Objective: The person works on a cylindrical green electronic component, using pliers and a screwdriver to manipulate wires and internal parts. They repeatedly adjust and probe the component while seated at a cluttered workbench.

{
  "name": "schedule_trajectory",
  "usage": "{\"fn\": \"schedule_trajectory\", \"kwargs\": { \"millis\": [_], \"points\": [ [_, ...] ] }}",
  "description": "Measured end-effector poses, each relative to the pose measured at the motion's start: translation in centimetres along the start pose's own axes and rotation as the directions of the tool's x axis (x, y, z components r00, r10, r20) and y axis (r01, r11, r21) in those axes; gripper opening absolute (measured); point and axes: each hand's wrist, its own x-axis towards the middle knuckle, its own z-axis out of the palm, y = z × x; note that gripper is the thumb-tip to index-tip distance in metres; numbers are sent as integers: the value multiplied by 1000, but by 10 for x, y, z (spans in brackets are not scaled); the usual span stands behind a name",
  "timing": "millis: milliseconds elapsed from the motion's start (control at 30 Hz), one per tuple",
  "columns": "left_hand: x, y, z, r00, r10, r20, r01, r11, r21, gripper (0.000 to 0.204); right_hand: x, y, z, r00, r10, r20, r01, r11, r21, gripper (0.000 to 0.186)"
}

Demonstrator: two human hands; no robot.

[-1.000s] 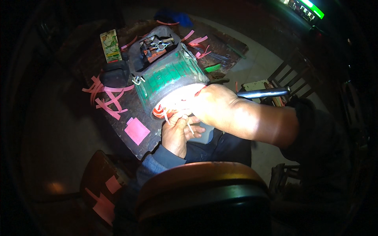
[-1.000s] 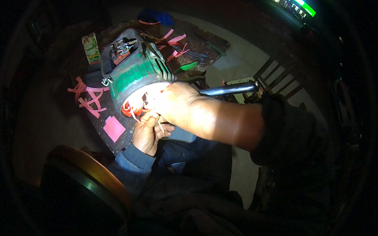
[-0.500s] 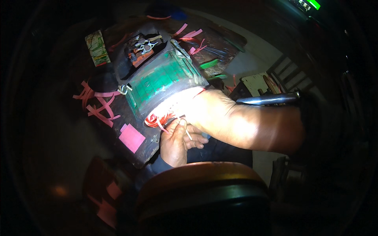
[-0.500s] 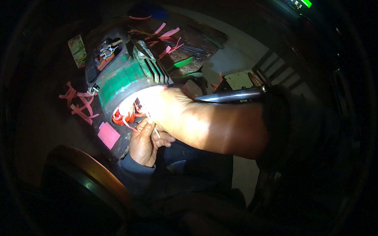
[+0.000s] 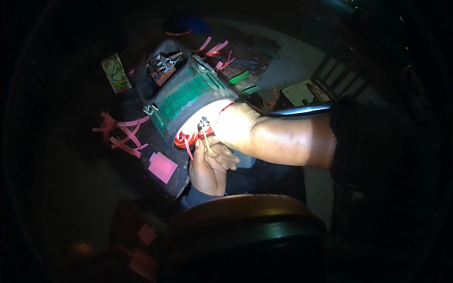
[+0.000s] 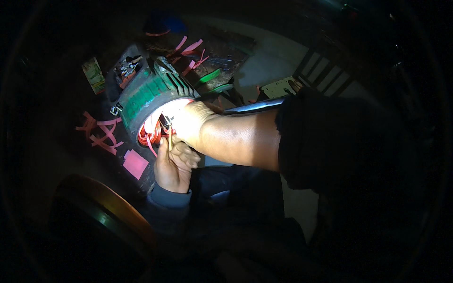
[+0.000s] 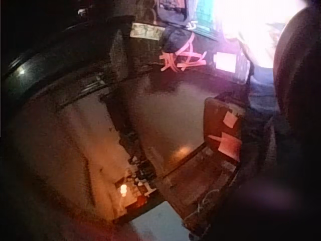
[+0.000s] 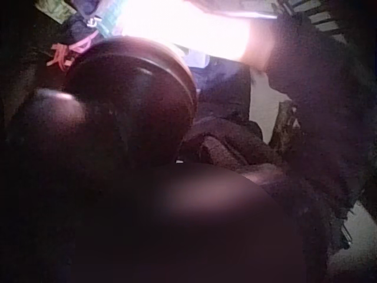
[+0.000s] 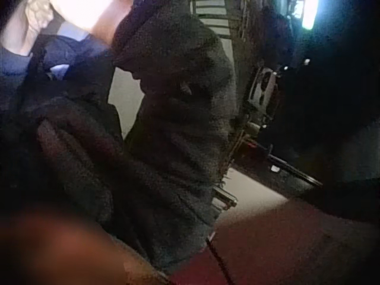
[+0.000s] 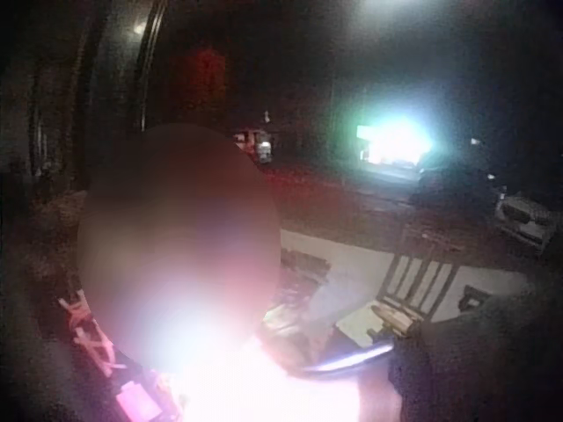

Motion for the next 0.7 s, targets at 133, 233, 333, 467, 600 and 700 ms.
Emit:
{"fn": "schedule_trajectory", "kwargs": {
  "millis": [133,233,333,467,600,700],
  "points": [
    [-18,-7,4,984,109,-140,-49,926,375,40,-40,12,18,902,-67,-427,98,994,50,20],
    [-21,-3,10,969,182,-165,-74,858,509,38,-85,25,50,796,-1,-605,152,968,198,17],
    [-13,7,12,986,64,-156,-9,944,331,44,-129,25,95,604,27,-797,100,989,109,12],
    [9,10,15,992,-98,-77,99,995,2,56,-165,9,162,964,265,21,-224,768,600,20],
    [31,6,21,992,-96,-80,74,966,-248,38,-191,-28,218,941,233,246,-339,664,667,26],
    [61,16,27,945,-132,300,264,849,-459,22,-192,-60,244,924,247,292,-382,601,702,29]
  ]
}}
